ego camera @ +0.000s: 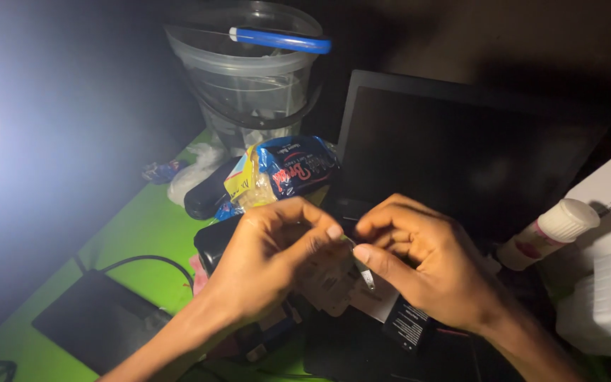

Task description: The person disassembles a mobile hotspot to remove the battery and SIM card, then inspects a POS terminal.

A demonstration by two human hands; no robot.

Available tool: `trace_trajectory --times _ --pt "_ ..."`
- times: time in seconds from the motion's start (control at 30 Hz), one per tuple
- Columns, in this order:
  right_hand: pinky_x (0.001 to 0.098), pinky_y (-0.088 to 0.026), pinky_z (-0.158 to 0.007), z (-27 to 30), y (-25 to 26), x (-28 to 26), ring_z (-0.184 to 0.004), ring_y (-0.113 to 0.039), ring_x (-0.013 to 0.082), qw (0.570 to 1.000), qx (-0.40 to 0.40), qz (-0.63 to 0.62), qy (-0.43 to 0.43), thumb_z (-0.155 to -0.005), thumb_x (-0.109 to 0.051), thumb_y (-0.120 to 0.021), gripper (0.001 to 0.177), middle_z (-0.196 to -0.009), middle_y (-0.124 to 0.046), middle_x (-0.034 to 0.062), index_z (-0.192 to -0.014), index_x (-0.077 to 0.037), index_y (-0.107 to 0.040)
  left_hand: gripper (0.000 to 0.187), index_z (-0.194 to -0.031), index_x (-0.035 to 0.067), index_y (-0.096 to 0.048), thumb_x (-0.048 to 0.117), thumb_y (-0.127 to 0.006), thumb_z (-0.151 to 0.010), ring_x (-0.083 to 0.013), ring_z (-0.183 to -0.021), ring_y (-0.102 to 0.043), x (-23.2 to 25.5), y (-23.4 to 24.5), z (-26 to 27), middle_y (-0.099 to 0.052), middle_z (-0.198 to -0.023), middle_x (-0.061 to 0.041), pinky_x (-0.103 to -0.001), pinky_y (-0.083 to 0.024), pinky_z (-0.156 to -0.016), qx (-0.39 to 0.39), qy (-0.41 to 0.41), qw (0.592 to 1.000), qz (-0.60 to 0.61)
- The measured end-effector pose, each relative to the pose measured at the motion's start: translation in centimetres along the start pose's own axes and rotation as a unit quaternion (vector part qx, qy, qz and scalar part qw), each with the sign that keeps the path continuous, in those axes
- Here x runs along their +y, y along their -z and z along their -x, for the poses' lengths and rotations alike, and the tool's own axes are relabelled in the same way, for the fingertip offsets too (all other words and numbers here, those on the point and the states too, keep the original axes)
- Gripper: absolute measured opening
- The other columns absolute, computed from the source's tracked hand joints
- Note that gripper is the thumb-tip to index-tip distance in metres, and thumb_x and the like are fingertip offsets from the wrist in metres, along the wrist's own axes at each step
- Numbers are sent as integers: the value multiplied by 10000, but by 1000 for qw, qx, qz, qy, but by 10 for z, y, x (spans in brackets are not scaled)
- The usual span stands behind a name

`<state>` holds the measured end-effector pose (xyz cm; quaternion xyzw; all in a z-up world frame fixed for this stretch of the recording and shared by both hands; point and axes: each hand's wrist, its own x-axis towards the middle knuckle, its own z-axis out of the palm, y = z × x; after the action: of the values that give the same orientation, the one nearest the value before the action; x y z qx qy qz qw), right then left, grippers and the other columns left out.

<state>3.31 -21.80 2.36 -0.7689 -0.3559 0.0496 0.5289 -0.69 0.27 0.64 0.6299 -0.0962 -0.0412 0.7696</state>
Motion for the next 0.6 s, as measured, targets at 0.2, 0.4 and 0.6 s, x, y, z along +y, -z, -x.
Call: trace_trajectory --times 0.2,0.4,0.6 --pt "224 -575 -572 -2 -5 -7 -624 -685 78 984 9 15 -176 -916 -190 -669 220 -726 -766 27 -950 -2 -779 121 -983 -12 -705 101 -670 -958 -122 -864 -754 -11 6 -5 -765 -895 -48 -280 -632 -790 27 -78 997 4" --pt "209 -552 -526 -1 -6 -9 -569 -670 55 987 80 92 -105 -917 -178 -669 185 -678 -741 3 -996 -51 -779 131 -999 -14 -723 105 -678 -969 -102 -805 -701 -5 3 -2 -759 -868 -54 -270 -589 -739 21 -65 998 -9" --pt "217 -557 -523 1 -11 -13 -569 -678 70 977 142 125 -93 -911 -177 -692 169 -662 -728 8 -981 -52 -783 81 -1003 -3 -687 53 -673 -946 -74 -786 -671 0 3 1 -754 -882 -39 -251 -548 -686 -6 -50 997 -52"
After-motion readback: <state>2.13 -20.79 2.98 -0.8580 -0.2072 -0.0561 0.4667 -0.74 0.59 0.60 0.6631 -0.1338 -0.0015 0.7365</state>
